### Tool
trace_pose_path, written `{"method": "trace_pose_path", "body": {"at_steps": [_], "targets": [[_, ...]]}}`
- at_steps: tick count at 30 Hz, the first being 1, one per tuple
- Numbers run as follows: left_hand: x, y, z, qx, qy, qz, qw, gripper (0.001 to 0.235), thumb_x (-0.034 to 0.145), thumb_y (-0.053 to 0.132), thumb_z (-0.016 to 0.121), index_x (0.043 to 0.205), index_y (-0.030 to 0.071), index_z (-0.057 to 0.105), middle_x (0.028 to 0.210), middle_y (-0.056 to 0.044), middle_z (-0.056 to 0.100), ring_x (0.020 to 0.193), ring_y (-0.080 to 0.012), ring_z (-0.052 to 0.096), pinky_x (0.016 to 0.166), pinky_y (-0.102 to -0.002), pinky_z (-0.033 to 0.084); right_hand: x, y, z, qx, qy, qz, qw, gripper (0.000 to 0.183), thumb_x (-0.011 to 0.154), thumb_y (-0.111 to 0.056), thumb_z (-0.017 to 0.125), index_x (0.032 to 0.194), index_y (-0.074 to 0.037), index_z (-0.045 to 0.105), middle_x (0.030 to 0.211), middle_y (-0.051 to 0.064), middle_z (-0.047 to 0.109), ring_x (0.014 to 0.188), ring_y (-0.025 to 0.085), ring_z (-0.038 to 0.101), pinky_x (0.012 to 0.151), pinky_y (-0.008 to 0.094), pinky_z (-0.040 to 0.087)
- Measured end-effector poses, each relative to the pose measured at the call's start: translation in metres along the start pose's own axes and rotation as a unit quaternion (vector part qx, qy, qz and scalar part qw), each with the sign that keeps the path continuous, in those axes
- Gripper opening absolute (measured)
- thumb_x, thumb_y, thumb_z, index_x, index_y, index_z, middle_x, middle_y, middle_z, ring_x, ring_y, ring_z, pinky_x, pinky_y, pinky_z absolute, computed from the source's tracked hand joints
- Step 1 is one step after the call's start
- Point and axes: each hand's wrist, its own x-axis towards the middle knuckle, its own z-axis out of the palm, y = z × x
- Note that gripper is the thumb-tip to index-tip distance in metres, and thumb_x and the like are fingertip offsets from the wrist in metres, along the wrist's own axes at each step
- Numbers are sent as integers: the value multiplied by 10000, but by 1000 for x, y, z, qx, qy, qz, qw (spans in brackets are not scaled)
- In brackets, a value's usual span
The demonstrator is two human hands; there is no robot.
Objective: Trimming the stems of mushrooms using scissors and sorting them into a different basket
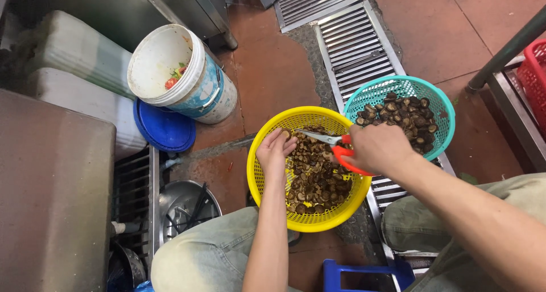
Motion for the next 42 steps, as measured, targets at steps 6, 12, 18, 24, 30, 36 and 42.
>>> {"method": "trace_pose_path", "body": {"at_steps": [6,12,18,24,30,36,42], "targets": [[17,-27,-1,153,-9,-8,988,373,951,26,651,1312,-56,611,1140,-261,720,946,-301,773,808,-357,671,4,26,-22,41,-3,91,995,583,905,-588,619,1127,-57,711,934,217,765,911,375,770,774,505,624],[-53,25,75,157,-267,97,946,607,997,34,543,1547,-83,313,1509,-323,465,1335,-424,536,1076,-502,525,14,65,-25,125,98,198,967,594,836,-541,608,1151,-43,682,1019,255,737,1018,511,707,840,597,550],[-19,-71,24,465,-208,80,857,380,1018,153,526,1369,36,612,1276,-190,685,1232,-353,641,1032,-466,543,-1,74,-28,156,108,216,958,611,847,-573,591,1147,-52,702,1031,273,739,1029,520,699,855,581,536],[-60,-75,31,610,-287,110,730,394,998,227,584,1358,73,631,1237,-160,598,1215,-372,582,979,-465,546,7,66,-26,138,110,181,968,587,822,-577,608,1091,-64,709,1005,257,734,1020,478,712,838,562,554],[-44,-124,53,669,-242,19,703,560,979,411,607,1362,4,571,1302,-226,483,1279,-399,491,1015,-484,513,2,63,-22,147,98,160,971,537,837,-538,654,1066,-58,728,979,242,735,993,463,722,828,550,564],[-29,-132,42,554,-214,-14,805,223,945,216,637,1145,120,660,1094,-102,546,1152,-362,561,894,-483,545,10,64,-14,127,84,119,981,581,826,-554,655,1085,-36,700,956,262,725,957,489,720,819,580,561],[-12,-130,17,253,-138,-110,951,377,973,103,607,1331,-12,587,1136,-183,697,896,-197,697,649,-249,559,11,44,-17,106,67,50,991,546,844,-541,655,1062,-41,684,950,271,726,958,477,725,823,569,562]]}}
